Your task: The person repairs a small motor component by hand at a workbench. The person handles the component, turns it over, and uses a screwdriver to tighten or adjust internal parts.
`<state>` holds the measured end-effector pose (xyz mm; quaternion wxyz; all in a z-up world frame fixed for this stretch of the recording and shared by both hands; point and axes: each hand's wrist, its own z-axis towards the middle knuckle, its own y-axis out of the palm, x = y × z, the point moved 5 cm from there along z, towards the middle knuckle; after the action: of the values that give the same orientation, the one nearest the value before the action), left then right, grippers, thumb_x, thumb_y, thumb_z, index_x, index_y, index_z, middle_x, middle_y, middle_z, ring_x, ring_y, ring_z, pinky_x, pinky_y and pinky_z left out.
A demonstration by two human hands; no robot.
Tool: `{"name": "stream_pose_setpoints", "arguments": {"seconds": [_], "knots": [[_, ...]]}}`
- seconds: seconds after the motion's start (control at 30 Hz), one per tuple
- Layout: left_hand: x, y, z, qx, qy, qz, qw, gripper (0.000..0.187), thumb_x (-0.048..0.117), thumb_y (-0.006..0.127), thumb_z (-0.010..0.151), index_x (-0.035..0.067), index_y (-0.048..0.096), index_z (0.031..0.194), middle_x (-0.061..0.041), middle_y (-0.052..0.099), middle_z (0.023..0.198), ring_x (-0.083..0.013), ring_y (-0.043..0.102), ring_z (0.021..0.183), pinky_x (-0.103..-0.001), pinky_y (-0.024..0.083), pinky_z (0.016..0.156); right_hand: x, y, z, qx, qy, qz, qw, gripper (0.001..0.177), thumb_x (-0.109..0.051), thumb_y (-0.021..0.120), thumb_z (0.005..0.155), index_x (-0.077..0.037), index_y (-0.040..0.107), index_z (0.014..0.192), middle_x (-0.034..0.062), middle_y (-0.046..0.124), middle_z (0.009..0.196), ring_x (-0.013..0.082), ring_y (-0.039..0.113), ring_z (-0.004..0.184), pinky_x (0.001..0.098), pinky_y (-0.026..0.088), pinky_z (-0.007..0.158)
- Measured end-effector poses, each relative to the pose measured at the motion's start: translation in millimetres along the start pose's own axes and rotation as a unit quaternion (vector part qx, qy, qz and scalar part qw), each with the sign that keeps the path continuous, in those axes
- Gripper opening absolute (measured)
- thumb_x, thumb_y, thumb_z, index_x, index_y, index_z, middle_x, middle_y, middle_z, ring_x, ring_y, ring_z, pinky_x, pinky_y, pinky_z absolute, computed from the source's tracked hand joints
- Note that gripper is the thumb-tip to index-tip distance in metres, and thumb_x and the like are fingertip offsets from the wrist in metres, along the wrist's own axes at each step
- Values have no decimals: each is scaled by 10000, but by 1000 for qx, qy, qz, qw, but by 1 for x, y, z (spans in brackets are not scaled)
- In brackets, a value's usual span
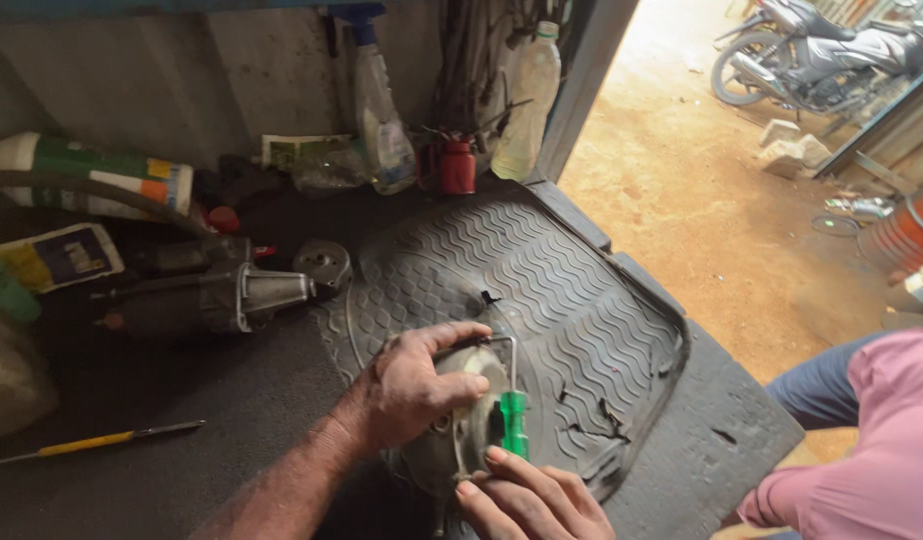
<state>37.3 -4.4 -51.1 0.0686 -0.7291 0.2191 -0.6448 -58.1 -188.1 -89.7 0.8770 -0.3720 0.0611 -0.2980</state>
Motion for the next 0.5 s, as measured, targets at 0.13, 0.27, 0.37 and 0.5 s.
{"name": "stream_pose_setpoints", "arguments": {"seconds": [0.13,0.27,0.37,0.5], "knots": [[8,6,1,-8,64,24,998,679,380,705,725,115,645,1348,-92,781,1168,-181,745,1090,-320,553,992,7,-7,2,42,76,65,994,297,-225,755,843,-247,731,1137,-55,755,995,109,743,1105,307,536,881],[9,11,3,5,49,46,998,678,374,706,707,120,655,1333,-95,777,1171,-184,749,1090,-323,562,989,12,-26,6,69,274,157,946,391,-156,776,820,-163,687,1201,175,670,1261,283,693,1202,368,587,925],[12,14,4,-3,53,68,996,691,368,714,706,119,648,1347,-105,761,1192,-191,745,1087,-329,559,987,28,-18,9,-13,434,269,860,798,-143,782,733,7,443,1440,207,644,1315,329,696,1189,423,605,903],[17,16,7,-23,41,59,997,726,364,703,686,114,616,1361,-116,770,1162,-199,784,1014,-332,601,945,53,-20,12,-144,488,365,780,849,-51,732,713,-36,414,1499,139,676,1332,247,690,1213,384,574,941]]}}
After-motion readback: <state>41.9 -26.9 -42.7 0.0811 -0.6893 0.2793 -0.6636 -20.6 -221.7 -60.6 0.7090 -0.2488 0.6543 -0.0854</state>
